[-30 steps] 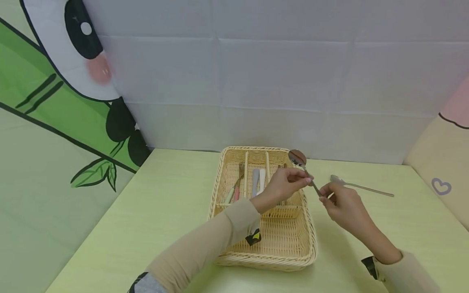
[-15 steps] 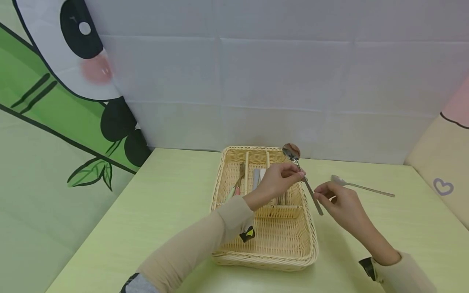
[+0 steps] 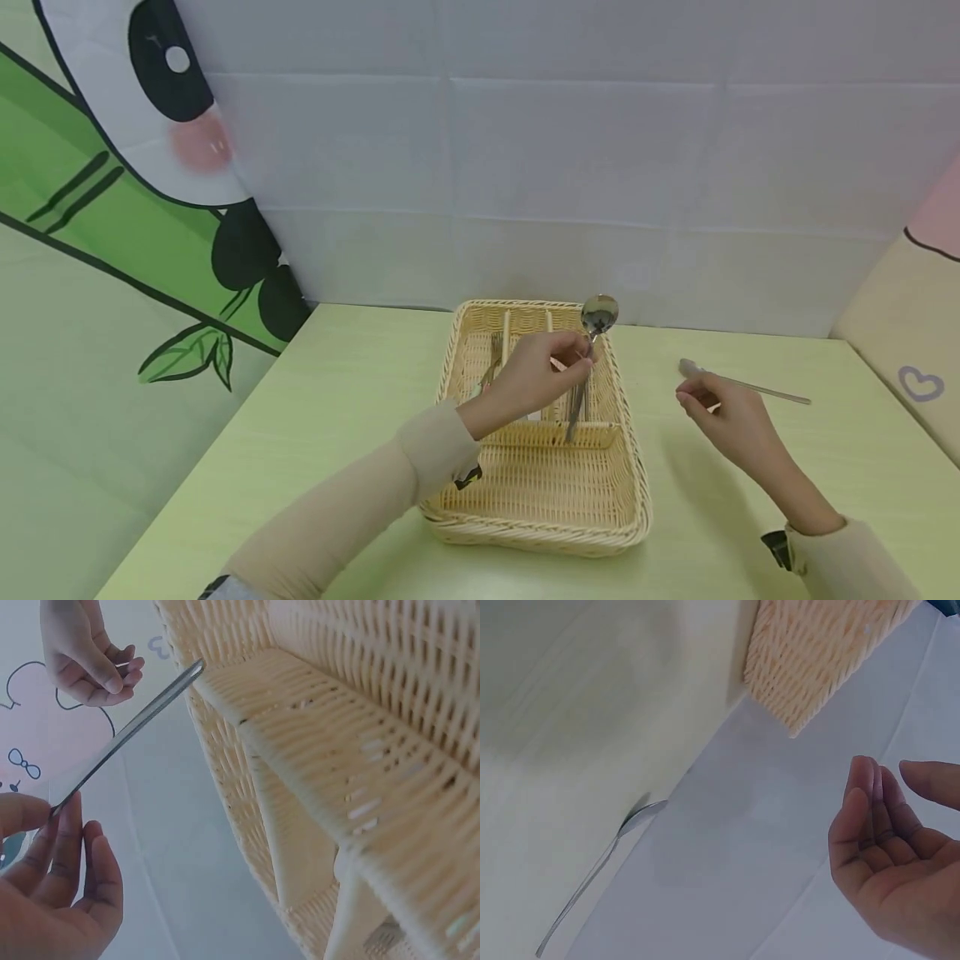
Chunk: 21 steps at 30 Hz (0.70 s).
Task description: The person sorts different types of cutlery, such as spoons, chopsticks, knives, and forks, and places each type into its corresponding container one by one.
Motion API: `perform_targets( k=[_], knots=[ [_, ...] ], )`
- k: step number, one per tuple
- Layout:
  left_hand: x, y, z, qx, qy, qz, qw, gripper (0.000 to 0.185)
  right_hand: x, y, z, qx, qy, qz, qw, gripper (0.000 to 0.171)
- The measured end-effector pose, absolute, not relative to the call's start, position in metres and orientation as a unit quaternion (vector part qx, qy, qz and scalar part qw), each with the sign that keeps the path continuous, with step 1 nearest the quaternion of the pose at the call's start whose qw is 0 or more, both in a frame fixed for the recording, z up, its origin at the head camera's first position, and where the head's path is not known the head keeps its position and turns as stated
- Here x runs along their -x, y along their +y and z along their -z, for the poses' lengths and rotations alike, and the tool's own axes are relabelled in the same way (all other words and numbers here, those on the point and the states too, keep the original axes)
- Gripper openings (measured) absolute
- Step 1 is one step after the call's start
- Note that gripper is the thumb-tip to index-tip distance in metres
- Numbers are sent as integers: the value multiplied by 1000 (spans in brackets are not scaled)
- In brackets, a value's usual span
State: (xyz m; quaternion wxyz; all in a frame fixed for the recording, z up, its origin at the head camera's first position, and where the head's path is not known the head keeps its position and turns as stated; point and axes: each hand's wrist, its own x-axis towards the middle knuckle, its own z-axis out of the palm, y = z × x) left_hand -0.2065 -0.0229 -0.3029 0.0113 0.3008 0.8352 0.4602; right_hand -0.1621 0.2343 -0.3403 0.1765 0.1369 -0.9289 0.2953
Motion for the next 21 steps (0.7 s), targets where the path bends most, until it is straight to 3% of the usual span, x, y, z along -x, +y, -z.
perform_targets(
  k=[12, 21],
  knots=[
    [177, -39, 303, -361, 904, -218, 76, 9, 168, 268, 354, -69, -953, -267, 128, 13],
    [155, -45, 315, -389, 913, -74, 93, 10, 167, 286, 368, -41, -961, -248, 112, 15]
  ],
)
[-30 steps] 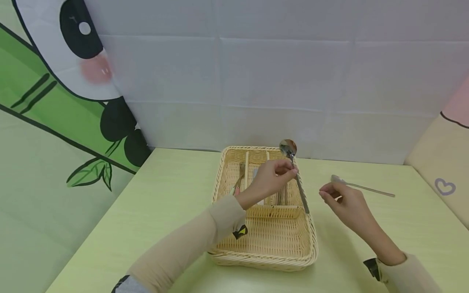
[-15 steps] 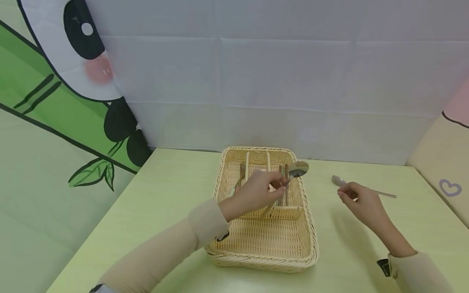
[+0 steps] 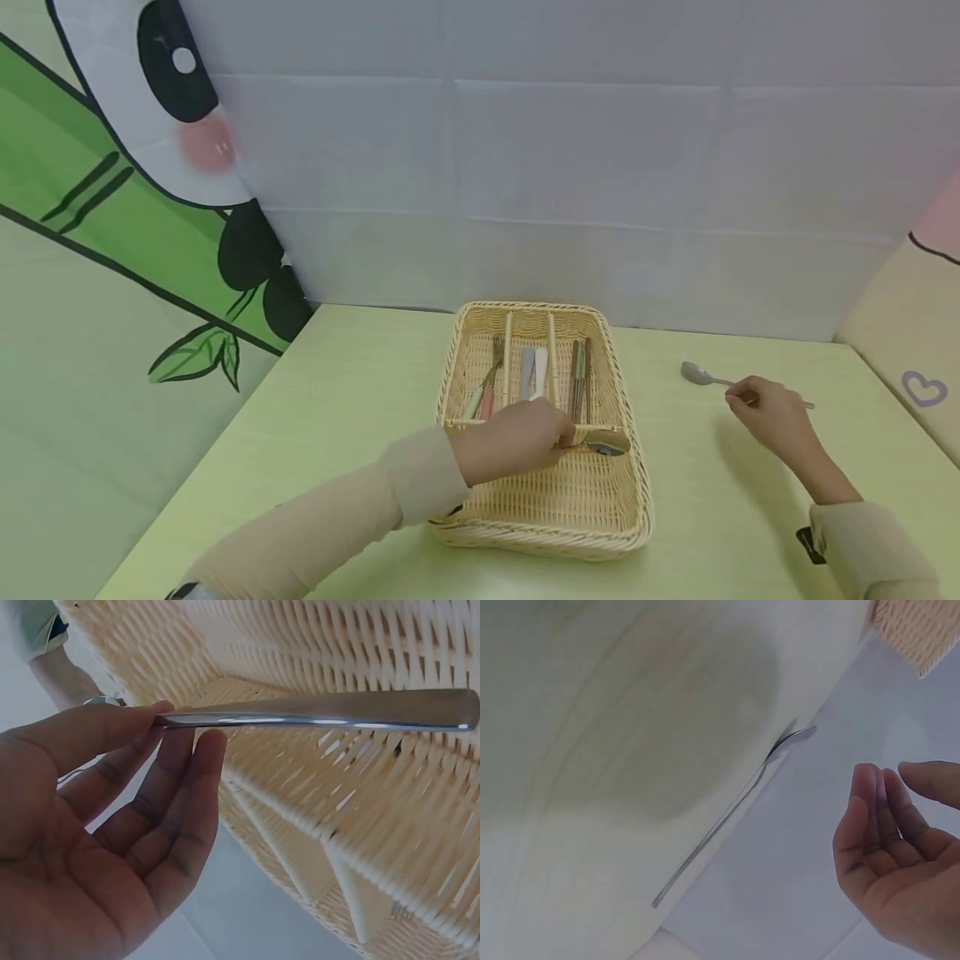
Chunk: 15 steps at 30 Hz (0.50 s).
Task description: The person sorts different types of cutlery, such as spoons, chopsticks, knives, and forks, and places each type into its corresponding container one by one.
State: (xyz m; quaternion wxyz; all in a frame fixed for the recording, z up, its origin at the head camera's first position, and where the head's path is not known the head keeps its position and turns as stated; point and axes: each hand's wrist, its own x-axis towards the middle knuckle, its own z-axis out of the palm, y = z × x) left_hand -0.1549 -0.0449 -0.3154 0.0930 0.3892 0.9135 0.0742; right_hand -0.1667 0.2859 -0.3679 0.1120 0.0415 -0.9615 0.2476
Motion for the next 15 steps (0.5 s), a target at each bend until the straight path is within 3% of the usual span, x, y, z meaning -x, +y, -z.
perform_targets(
  k=[8, 15],
  knots=[
    [149, -45, 325, -363, 922, -34, 128, 14, 174, 308, 380, -22, -969, -224, 106, 17],
    [149, -46, 329, -371, 920, 14, 127, 25, 180, 322, 384, -12, -976, -196, 97, 18]
  ],
)
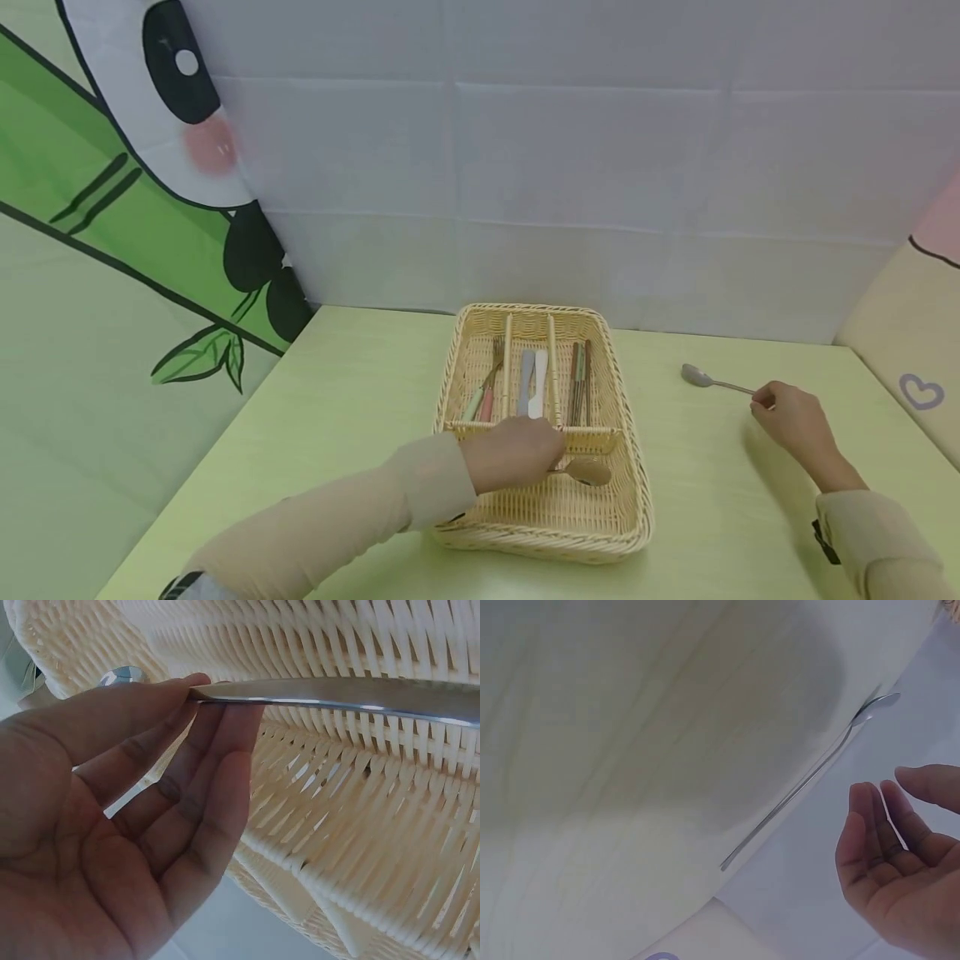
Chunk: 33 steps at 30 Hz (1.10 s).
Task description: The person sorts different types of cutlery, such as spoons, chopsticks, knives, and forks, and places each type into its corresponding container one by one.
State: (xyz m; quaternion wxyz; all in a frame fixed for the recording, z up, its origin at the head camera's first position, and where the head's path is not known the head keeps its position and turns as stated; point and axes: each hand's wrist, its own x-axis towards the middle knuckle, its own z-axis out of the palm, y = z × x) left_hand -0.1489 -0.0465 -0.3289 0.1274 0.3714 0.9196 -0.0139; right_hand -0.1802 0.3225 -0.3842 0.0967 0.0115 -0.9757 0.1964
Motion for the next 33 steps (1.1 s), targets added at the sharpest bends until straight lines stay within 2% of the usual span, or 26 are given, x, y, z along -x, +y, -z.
perform_targets(
  k=[7, 14, 20, 29, 33],
  knots=[
    [148, -47, 333, -389, 912, 101, 87, 16, 185, 331, 386, 11, -983, -178, 44, 26],
    [151, -45, 343, -374, 912, 136, 99, 10, 191, 341, 387, 23, -989, -144, 4, 29],
    [151, -42, 347, -388, 895, 208, 76, 10, 198, 354, 392, 22, -994, -110, 2, 28],
    [149, -42, 343, -383, 900, 195, 80, 7, 205, 361, 402, 9, -996, -89, -18, 39],
    [148, -42, 344, -383, 899, 197, 79, 11, 206, 360, 401, 2, -996, -82, -22, 35]
  ],
)
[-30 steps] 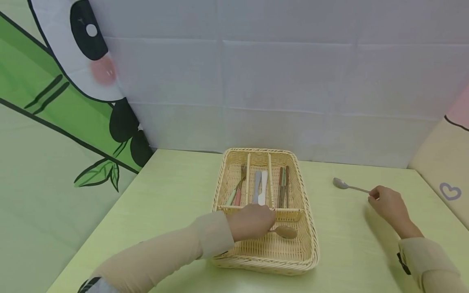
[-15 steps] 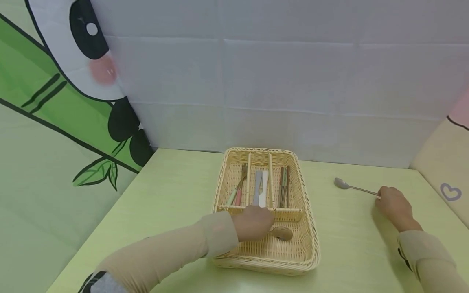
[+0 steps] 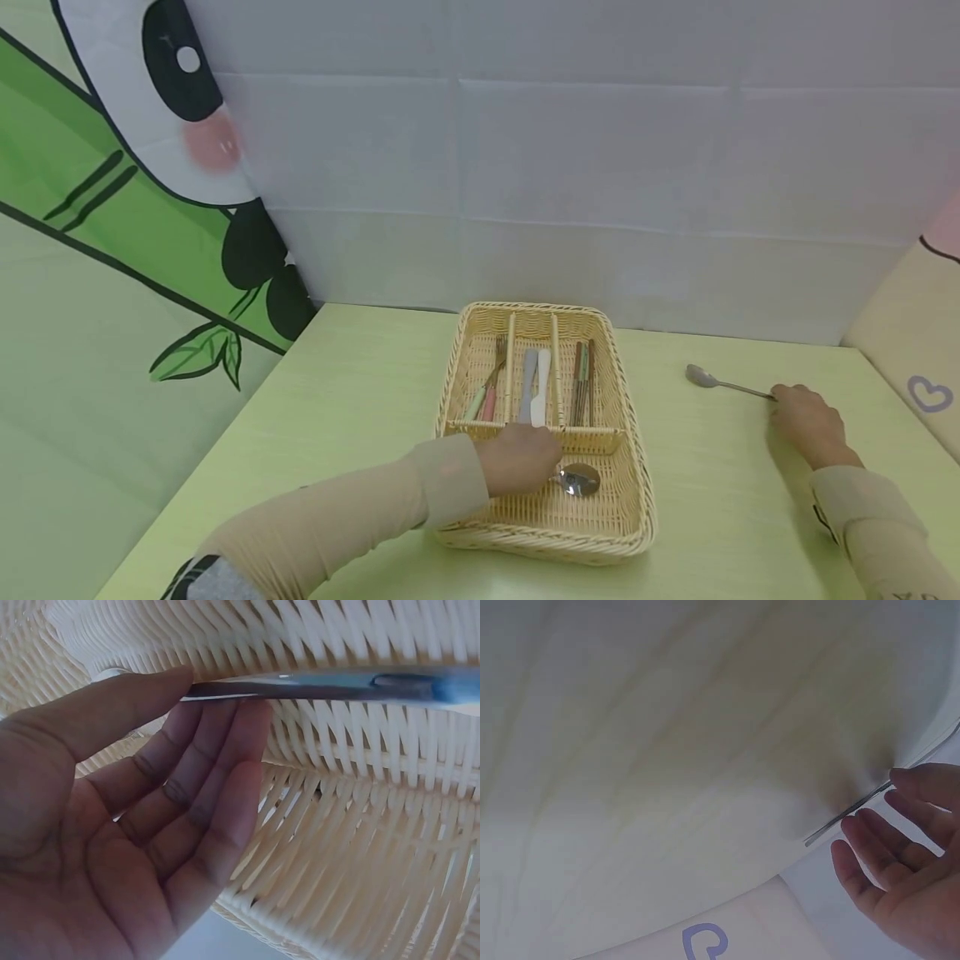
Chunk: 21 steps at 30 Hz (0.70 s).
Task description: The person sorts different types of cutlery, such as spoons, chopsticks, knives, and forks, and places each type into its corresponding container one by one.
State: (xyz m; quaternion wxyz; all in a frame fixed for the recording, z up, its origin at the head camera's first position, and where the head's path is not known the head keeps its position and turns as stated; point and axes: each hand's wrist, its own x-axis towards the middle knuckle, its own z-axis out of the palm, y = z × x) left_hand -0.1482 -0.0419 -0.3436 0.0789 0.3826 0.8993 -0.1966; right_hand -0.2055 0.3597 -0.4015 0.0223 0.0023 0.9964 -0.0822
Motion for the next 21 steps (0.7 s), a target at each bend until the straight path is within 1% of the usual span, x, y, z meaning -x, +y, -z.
perform_targets(
  k=[2, 4, 9, 15, 19, 21],
  knots=[
    [148, -42, 344, -381, 900, 195, 79, 16, 206, 359, 401, 0, 997, 79, 15, 34],
    [148, -42, 344, -379, 902, 191, 79, 16, 206, 358, 402, 1, 997, 75, 10, 33],
    [148, -41, 346, -374, 903, 197, 78, 8, 206, 358, 402, 3, 998, 58, 10, 25],
    [149, -40, 347, -355, 913, 181, 88, 6, 205, 357, 400, 2, 999, 47, 14, 12],
    [150, -41, 346, -357, 914, 171, 90, 5, 205, 357, 401, 0, 999, 41, 6, 7],
    [150, -42, 346, -365, 910, 176, 89, 3, 205, 357, 402, 3, 999, 36, 2, 8]
  ],
)
